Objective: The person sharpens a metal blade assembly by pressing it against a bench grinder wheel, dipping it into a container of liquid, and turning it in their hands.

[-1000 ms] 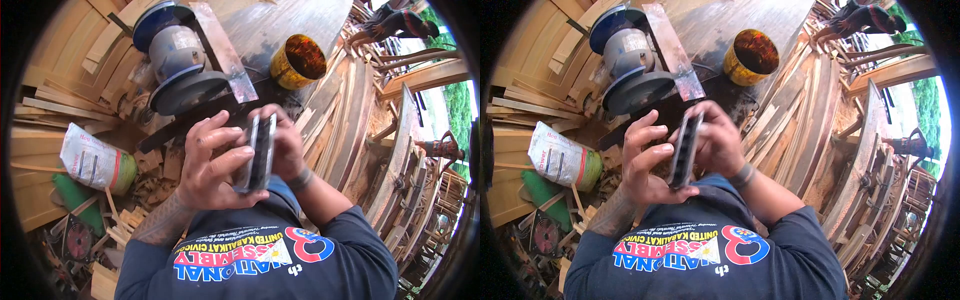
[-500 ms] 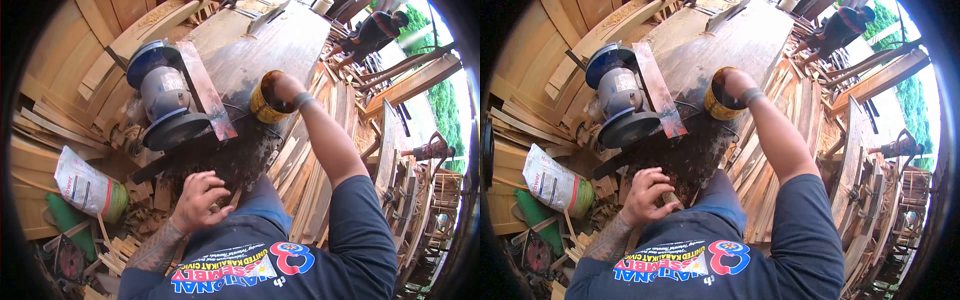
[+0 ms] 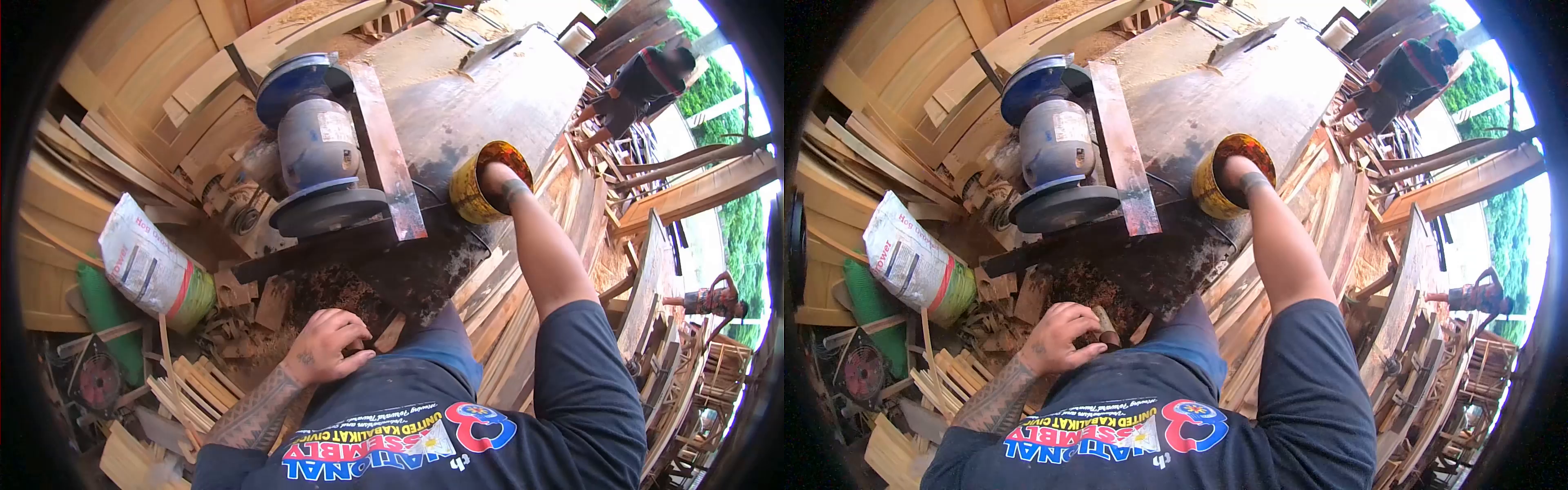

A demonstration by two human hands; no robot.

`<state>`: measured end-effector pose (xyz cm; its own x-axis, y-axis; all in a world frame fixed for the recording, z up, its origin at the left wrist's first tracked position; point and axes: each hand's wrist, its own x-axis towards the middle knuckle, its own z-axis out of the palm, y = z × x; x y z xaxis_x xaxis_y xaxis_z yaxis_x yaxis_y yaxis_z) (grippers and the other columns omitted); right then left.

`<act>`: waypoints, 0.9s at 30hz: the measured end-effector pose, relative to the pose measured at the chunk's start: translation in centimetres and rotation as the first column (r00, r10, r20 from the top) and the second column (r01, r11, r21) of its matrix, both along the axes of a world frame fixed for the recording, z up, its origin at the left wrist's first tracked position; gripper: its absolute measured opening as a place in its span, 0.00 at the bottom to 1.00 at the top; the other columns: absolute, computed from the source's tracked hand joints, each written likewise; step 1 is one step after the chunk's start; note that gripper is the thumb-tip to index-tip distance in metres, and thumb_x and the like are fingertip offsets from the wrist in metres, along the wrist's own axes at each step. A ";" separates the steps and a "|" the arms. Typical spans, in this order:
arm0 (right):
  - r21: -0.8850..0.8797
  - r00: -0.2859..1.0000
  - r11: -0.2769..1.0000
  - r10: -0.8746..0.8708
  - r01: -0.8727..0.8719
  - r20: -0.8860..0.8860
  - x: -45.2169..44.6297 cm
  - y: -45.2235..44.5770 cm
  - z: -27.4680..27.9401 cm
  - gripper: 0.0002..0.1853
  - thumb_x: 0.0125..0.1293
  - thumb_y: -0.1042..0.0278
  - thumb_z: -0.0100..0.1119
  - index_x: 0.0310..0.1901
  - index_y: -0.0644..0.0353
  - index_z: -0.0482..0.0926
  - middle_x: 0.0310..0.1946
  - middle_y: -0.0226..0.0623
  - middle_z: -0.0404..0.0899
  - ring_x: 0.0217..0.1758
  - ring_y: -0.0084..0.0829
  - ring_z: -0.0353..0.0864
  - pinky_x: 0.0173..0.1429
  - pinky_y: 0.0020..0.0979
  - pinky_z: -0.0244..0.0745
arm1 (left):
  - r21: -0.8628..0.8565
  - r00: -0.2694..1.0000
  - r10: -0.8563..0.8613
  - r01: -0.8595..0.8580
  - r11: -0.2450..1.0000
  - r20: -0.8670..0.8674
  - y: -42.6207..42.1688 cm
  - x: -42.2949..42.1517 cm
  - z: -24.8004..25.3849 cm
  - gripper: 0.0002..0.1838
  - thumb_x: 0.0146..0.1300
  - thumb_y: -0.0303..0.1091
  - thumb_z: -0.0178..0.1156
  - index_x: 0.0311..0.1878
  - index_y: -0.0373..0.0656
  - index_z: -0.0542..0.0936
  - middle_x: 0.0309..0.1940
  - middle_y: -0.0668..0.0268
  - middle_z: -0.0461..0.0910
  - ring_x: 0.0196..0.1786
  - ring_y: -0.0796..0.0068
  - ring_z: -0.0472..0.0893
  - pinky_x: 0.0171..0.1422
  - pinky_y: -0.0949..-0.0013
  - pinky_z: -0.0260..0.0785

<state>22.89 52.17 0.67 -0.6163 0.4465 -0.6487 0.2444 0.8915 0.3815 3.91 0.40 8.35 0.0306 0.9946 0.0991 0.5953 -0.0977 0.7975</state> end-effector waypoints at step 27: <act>-0.163 0.134 0.881 -0.245 0.445 -0.960 2.5 -12.7 10.2 0.19 0.66 0.63 0.67 0.56 0.58 0.76 0.52 0.57 0.83 0.56 0.64 0.86 0.63 0.57 0.82 | -0.146 0.956 -0.045 0.091 0.985 0.291 2.8 -0.6 -1.2 0.17 0.63 0.39 0.79 0.49 0.40 0.89 0.47 0.57 0.88 0.53 0.57 0.89 0.60 0.58 0.81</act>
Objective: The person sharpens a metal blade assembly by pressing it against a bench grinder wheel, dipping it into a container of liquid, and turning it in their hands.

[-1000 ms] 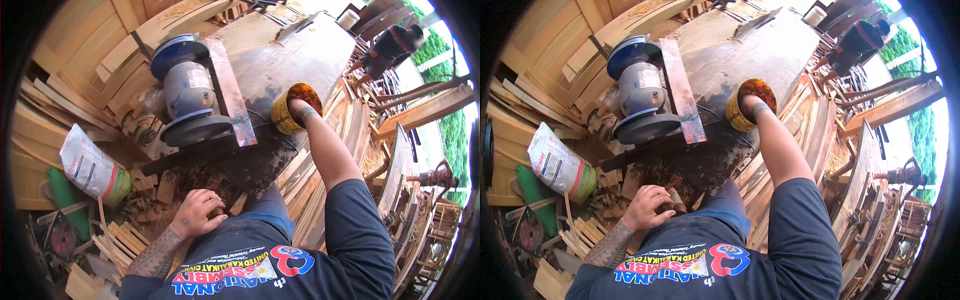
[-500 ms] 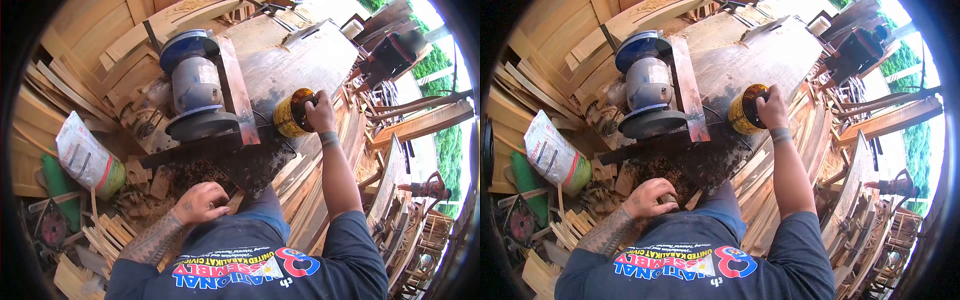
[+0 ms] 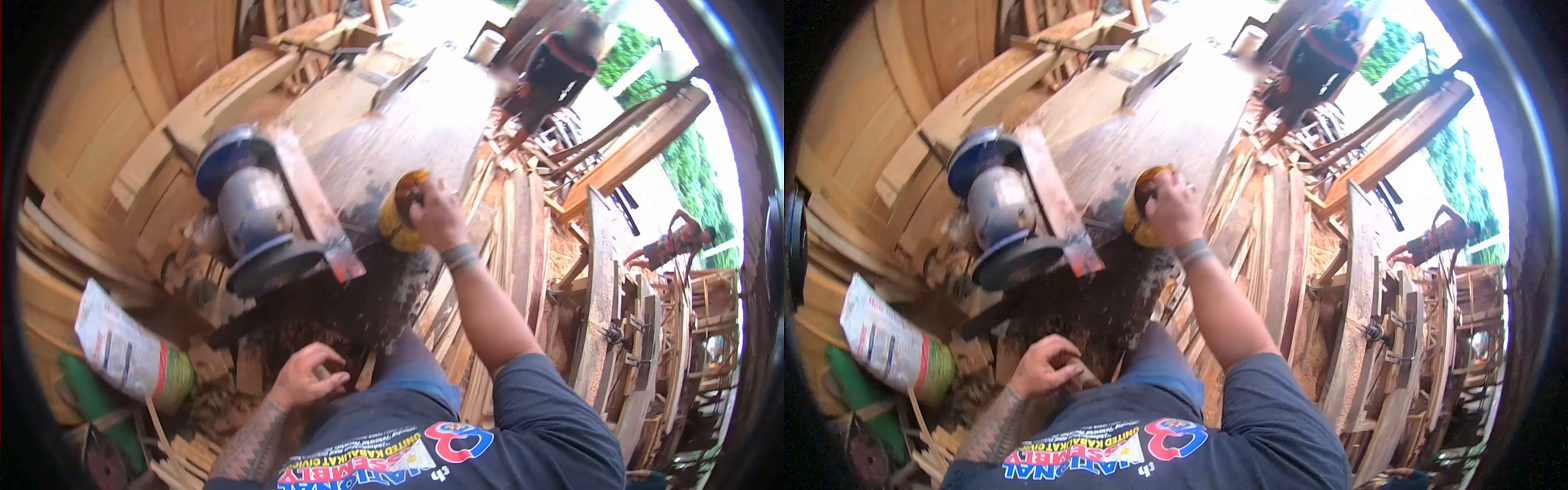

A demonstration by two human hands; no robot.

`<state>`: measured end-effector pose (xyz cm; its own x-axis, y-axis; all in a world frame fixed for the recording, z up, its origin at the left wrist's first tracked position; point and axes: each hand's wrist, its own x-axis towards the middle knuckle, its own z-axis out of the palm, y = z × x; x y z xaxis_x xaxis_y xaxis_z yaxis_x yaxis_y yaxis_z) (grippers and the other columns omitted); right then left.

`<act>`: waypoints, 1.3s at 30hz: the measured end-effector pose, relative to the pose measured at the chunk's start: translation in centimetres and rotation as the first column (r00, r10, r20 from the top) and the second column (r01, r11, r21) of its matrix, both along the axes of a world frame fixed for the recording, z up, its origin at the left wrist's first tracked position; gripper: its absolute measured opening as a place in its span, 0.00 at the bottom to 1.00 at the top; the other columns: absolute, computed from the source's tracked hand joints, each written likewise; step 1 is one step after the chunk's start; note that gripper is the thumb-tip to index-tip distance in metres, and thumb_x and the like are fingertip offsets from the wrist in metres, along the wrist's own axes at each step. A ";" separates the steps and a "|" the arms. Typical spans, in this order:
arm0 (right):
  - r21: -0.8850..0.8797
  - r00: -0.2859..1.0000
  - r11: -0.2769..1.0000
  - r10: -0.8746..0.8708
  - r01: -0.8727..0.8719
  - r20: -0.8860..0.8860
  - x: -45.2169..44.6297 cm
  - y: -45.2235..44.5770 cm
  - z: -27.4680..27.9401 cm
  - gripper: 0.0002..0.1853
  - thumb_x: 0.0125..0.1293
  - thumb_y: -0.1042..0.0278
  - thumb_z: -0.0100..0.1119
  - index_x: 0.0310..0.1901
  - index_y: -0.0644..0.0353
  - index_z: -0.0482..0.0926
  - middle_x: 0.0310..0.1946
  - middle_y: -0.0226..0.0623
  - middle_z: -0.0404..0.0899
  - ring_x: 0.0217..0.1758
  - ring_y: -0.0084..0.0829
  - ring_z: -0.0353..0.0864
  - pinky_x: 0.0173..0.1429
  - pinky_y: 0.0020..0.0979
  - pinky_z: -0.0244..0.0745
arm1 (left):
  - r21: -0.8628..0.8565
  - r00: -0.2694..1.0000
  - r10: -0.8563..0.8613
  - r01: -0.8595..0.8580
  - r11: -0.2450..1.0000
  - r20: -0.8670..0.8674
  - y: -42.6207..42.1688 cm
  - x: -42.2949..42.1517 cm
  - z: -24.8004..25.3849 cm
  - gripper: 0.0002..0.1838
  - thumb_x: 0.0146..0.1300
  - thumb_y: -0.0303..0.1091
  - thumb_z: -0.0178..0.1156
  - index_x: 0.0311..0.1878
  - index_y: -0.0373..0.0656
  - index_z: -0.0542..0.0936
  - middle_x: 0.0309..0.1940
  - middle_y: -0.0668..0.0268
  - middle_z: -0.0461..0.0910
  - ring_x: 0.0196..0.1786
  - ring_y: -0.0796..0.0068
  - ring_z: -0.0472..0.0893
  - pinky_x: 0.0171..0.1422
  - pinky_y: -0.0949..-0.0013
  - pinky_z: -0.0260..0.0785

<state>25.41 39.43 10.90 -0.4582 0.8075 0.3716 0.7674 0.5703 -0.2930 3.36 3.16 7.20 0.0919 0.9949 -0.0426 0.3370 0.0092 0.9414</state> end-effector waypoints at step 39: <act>-0.574 0.780 0.637 0.068 -0.514 -0.623 -6.4 -25.7 1.0 0.22 0.72 0.60 0.78 0.56 0.61 0.79 0.49 0.42 0.85 0.51 0.28 0.86 0.56 0.36 0.84 | -0.276 0.343 0.628 -0.680 0.679 0.699 -5.9 -1.1 -6.5 0.18 0.75 0.22 0.67 0.64 0.42 0.78 0.50 0.62 0.87 0.46 0.66 0.90 0.49 0.62 0.87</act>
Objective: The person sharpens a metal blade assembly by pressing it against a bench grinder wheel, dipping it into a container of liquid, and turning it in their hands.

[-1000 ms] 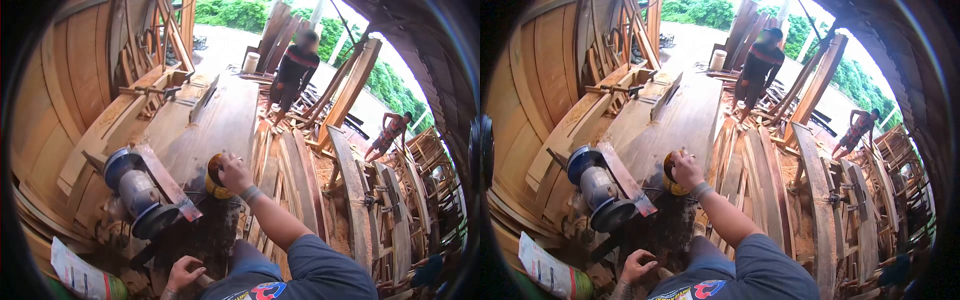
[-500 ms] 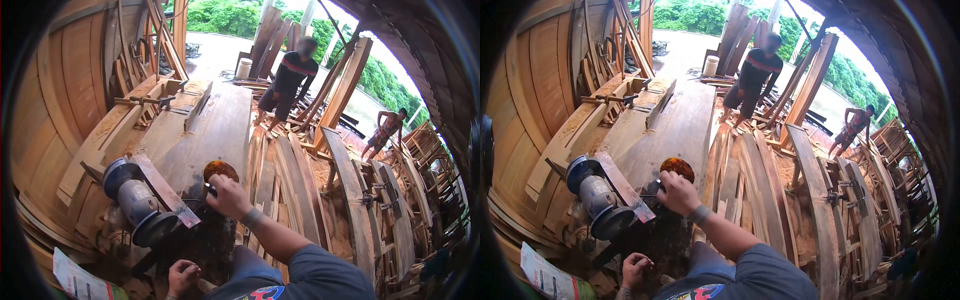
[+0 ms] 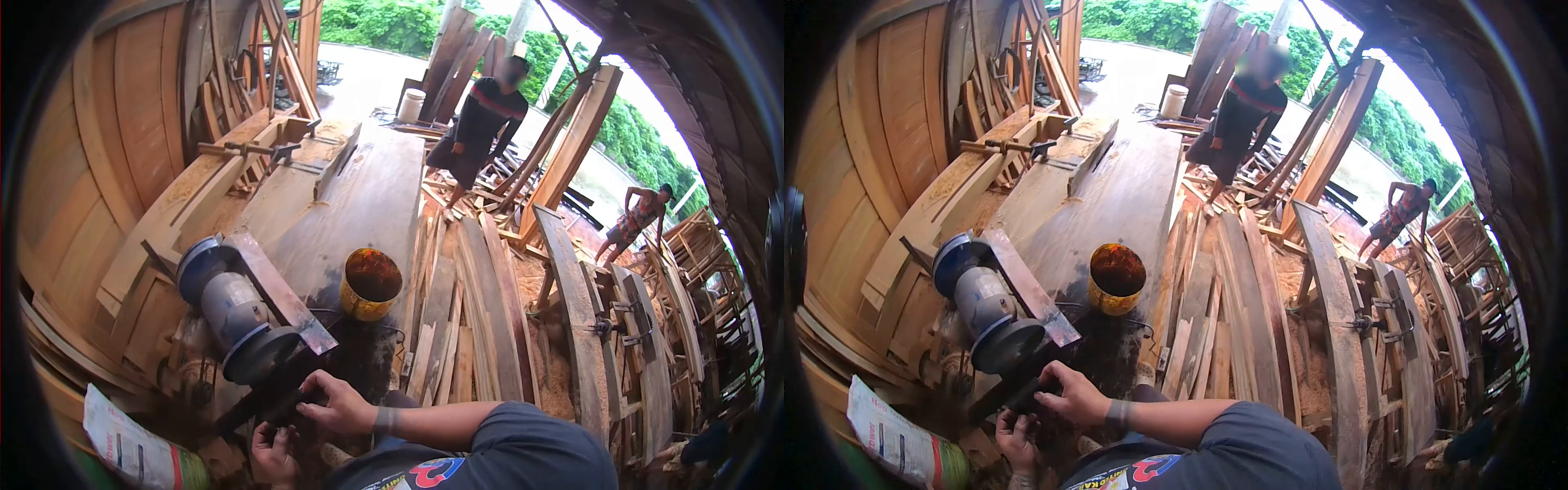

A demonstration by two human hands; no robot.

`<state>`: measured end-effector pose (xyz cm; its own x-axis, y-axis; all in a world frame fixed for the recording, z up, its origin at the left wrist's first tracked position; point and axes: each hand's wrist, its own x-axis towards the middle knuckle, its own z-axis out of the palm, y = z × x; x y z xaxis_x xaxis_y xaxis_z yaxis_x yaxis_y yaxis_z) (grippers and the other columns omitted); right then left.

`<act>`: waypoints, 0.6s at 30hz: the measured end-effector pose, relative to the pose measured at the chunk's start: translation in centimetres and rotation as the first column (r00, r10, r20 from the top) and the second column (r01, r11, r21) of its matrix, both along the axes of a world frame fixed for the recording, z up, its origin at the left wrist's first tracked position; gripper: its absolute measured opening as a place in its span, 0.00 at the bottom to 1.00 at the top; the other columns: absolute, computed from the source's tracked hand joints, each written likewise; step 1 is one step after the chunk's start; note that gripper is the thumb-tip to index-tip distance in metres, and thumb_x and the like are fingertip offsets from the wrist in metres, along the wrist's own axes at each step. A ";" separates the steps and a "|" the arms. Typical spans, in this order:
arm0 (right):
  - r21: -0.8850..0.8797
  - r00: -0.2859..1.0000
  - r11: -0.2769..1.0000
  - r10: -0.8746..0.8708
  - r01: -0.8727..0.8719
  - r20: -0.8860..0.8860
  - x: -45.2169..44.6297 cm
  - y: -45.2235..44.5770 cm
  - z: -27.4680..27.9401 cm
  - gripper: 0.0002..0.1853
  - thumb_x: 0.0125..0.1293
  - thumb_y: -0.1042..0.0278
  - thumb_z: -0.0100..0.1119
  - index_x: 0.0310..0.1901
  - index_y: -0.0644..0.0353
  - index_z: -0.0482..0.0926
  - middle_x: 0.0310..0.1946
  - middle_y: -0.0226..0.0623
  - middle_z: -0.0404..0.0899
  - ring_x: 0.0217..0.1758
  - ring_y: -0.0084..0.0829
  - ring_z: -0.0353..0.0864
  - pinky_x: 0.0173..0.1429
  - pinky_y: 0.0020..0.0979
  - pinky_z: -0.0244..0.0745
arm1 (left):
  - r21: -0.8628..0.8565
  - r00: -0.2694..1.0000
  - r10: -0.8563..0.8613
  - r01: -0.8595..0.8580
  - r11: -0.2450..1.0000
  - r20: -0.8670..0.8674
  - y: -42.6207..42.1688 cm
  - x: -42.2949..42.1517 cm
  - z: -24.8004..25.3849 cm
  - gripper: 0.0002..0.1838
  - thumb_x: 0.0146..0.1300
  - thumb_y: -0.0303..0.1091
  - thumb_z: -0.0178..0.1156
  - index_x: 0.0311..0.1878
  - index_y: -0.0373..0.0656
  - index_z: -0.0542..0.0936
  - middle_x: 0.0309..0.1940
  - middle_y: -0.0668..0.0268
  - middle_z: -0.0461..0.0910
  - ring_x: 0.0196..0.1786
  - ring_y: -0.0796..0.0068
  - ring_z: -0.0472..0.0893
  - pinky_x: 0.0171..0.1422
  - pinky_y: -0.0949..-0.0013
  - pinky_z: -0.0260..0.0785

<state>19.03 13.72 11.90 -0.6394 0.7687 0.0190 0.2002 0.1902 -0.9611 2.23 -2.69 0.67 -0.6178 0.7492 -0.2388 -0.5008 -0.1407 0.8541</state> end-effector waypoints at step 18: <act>0.433 0.991 0.892 -0.133 0.126 -0.016 -4.1 5.4 -2.0 0.17 0.70 0.65 0.80 0.53 0.66 0.87 0.41 0.46 0.90 0.42 0.40 0.92 0.49 0.36 0.85 | -0.123 0.667 0.115 -0.299 0.946 -0.736 7.3 -3.5 6.6 0.19 0.65 0.36 0.83 0.49 0.31 0.89 0.41 0.56 0.92 0.43 0.66 0.91 0.52 0.64 0.82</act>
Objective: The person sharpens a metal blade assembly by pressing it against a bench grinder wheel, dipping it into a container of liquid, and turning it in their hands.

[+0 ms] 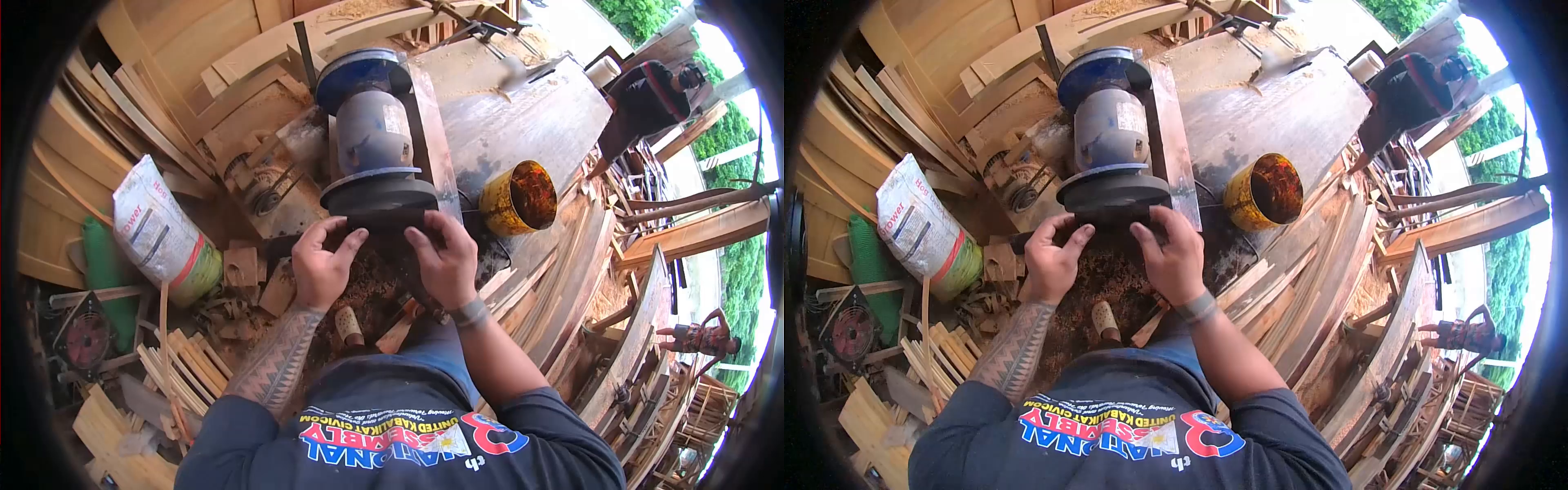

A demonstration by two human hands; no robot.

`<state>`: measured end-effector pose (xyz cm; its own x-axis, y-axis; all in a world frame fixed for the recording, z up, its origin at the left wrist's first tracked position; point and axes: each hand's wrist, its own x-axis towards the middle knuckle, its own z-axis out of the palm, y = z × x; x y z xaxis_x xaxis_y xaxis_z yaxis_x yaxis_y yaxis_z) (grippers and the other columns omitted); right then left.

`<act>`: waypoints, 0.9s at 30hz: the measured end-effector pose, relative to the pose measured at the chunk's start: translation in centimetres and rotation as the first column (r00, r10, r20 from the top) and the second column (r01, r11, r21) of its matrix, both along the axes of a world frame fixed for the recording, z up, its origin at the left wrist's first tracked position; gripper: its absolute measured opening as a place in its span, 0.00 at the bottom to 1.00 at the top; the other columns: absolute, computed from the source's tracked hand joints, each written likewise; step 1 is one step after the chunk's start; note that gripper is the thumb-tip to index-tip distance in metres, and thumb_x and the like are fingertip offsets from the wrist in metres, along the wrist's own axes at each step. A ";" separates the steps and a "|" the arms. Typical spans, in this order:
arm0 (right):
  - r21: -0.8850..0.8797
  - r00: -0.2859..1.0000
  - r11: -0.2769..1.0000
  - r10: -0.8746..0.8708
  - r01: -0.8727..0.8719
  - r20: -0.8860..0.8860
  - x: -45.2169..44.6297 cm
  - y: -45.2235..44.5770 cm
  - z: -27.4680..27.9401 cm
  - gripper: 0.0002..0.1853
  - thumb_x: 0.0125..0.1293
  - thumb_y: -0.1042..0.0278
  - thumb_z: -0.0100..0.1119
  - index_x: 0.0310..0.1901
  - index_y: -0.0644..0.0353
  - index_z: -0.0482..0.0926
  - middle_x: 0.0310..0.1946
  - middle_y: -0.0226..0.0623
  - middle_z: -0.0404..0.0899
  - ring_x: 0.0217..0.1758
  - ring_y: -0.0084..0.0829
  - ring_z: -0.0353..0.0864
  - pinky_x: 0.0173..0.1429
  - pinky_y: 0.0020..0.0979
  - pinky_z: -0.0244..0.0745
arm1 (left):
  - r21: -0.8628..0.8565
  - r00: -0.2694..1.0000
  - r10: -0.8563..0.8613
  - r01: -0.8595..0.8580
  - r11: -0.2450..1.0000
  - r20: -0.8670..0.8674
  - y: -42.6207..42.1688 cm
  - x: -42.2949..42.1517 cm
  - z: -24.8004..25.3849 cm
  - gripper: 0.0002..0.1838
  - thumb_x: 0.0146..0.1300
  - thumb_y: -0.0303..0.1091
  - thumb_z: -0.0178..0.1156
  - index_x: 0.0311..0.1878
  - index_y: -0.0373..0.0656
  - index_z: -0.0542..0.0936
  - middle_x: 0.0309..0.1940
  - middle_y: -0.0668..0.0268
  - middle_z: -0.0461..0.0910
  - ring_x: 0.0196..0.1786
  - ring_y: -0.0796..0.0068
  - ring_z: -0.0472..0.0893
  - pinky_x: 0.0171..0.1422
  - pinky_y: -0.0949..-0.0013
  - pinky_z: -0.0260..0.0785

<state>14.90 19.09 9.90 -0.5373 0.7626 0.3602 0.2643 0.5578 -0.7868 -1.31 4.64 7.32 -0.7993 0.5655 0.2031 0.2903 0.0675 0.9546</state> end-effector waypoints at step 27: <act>-0.094 0.996 0.992 -0.086 0.085 0.002 -1.1 2.9 -1.5 0.14 0.68 0.69 0.81 0.50 0.67 0.90 0.39 0.49 0.91 0.39 0.39 0.93 0.47 0.34 0.86 | 0.073 0.996 0.076 -0.072 0.995 -0.052 3.6 1.0 -0.9 0.14 0.65 0.31 0.84 0.47 0.34 0.90 0.35 0.59 0.91 0.37 0.75 0.89 0.45 0.68 0.82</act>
<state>13.84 21.99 8.38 -0.4681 0.8361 0.2861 0.3063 0.4572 -0.8350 -0.26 8.24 6.37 -0.8251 0.4878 0.2852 0.3391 0.0237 0.9405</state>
